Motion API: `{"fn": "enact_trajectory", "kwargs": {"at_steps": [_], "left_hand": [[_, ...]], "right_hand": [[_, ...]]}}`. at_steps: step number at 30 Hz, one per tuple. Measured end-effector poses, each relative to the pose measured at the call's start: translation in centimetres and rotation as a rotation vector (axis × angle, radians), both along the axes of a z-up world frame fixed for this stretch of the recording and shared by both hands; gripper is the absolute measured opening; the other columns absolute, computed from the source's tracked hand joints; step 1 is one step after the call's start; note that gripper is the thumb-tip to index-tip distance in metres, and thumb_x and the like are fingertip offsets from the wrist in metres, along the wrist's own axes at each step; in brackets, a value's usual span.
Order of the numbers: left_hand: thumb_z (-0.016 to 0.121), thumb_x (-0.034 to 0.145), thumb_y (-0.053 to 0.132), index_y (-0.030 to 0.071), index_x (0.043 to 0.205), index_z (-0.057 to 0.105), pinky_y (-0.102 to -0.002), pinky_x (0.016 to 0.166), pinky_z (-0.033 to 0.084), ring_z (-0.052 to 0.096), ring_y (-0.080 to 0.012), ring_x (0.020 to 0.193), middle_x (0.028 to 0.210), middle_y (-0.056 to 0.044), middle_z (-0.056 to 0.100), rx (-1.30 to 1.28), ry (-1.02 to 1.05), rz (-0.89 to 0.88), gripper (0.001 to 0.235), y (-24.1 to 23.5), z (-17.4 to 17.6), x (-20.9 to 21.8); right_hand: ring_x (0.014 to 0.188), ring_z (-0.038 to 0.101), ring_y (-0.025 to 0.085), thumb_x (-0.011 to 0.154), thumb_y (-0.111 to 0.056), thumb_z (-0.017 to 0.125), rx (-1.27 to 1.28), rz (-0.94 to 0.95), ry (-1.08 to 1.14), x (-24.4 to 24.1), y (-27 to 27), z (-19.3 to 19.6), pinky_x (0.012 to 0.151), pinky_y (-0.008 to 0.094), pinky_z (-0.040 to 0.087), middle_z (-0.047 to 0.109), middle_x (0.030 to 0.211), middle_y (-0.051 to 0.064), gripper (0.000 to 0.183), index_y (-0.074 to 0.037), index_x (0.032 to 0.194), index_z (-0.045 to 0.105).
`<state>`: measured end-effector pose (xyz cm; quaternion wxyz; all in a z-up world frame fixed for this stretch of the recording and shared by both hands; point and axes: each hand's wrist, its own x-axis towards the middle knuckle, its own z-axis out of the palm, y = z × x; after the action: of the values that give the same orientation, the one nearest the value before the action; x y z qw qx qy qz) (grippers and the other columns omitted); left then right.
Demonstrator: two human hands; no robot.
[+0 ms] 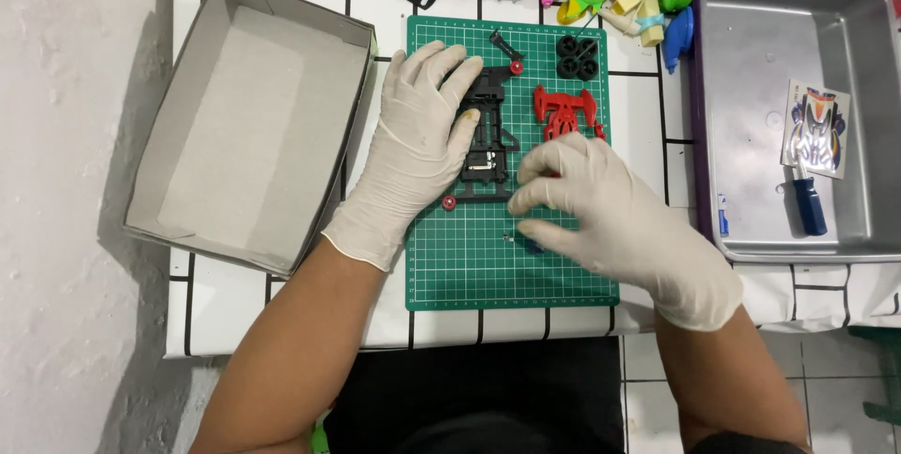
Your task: Assembling a toy car by attaching rollers and small components to the chassis on a cutting mat.
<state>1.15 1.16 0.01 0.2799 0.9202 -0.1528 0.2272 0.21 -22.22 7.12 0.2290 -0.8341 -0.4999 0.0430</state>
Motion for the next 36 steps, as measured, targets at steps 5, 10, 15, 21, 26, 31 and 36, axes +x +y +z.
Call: {"fn": "enact_trajectory", "kwargs": {"at_steps": [5,10,15,21,26,31,36], "left_hand": [[0.062,0.094,0.018,0.006,0.135,0.060,-0.062,0.118,0.026,0.047,-0.0368,0.133,0.135,-0.012,0.057,-0.041,-0.027,0.008,0.043,0.0,0.4,-0.1],[0.063,0.094,0.016,0.006,0.134,0.061,-0.063,0.118,0.025,0.047,-0.0373,0.133,0.134,-0.013,0.057,-0.057,-0.050,0.001,0.042,0.0,0.4,-0.2],[0.063,0.094,0.016,0.006,0.133,0.061,-0.063,0.117,0.027,0.048,-0.0363,0.131,0.133,-0.012,0.057,-0.043,-0.067,0.009,0.040,0.0,0.4,-0.3],[0.057,0.102,0.016,0.007,0.123,0.065,-0.056,0.115,0.032,0.054,-0.0343,0.125,0.127,-0.011,0.061,-0.123,-0.211,-0.068,0.024,0.2,1.8,-0.6],[0.053,0.107,0.021,0.006,0.116,0.068,-0.053,0.106,0.041,0.061,-0.0335,0.111,0.114,-0.009,0.068,-0.209,-0.344,-0.198,0.023,0.0,2.9,-0.7],[0.058,0.104,0.031,0.017,0.116,0.070,-0.044,0.113,0.034,0.061,-0.0230,0.112,0.109,0.000,0.067,-0.286,-0.307,-0.207,0.022,-0.4,0.9,0.3],[0.068,0.099,0.024,0.018,0.104,0.074,-0.040,0.100,0.044,0.061,-0.0199,0.099,0.100,0.004,0.068,-0.284,-0.342,-0.264,0.010,-0.4,1.3,0.5]], "right_hand": [[0.090,0.059,0.029,0.084,-0.034,0.079,-0.217,-0.111,-0.091,-2.1,-0.3,-1.7,0.077,0.046,0.047,0.062,0.096,0.004,0.022,-0.015,0.094,0.076],[0.087,0.054,0.026,0.087,-0.028,0.077,-0.226,-0.147,-0.142,-3.2,0.3,-2.5,0.074,0.042,0.044,0.057,0.093,0.004,0.019,-0.012,0.094,0.072],[0.079,0.050,0.027,0.093,-0.022,0.070,-0.184,-0.123,-0.206,-3.5,0.4,-2.9,0.066,0.042,0.040,0.053,0.088,0.004,0.010,-0.015,0.087,0.070],[0.093,0.060,0.023,0.090,-0.023,0.078,-0.014,-0.165,-0.046,-0.9,0.0,-0.5,0.087,0.041,0.047,0.066,0.096,0.003,0.011,-0.013,0.091,0.076],[0.099,0.061,0.023,0.097,-0.011,0.074,0.162,-0.277,0.106,2.9,2.1,1.5,0.088,0.038,0.051,0.067,0.102,0.006,0.004,-0.009,0.100,0.073],[0.092,0.064,0.023,0.095,-0.001,0.077,0.395,-0.294,0.220,5.0,2.9,-0.9,0.087,0.039,0.053,0.066,0.097,0.010,0.006,-0.004,0.099,0.074],[0.086,0.062,0.018,0.093,-0.002,0.079,0.482,-0.302,0.342,5.2,2.9,-1.2,0.082,0.034,0.053,0.069,0.095,0.009,0.006,-0.005,0.098,0.076]]}}
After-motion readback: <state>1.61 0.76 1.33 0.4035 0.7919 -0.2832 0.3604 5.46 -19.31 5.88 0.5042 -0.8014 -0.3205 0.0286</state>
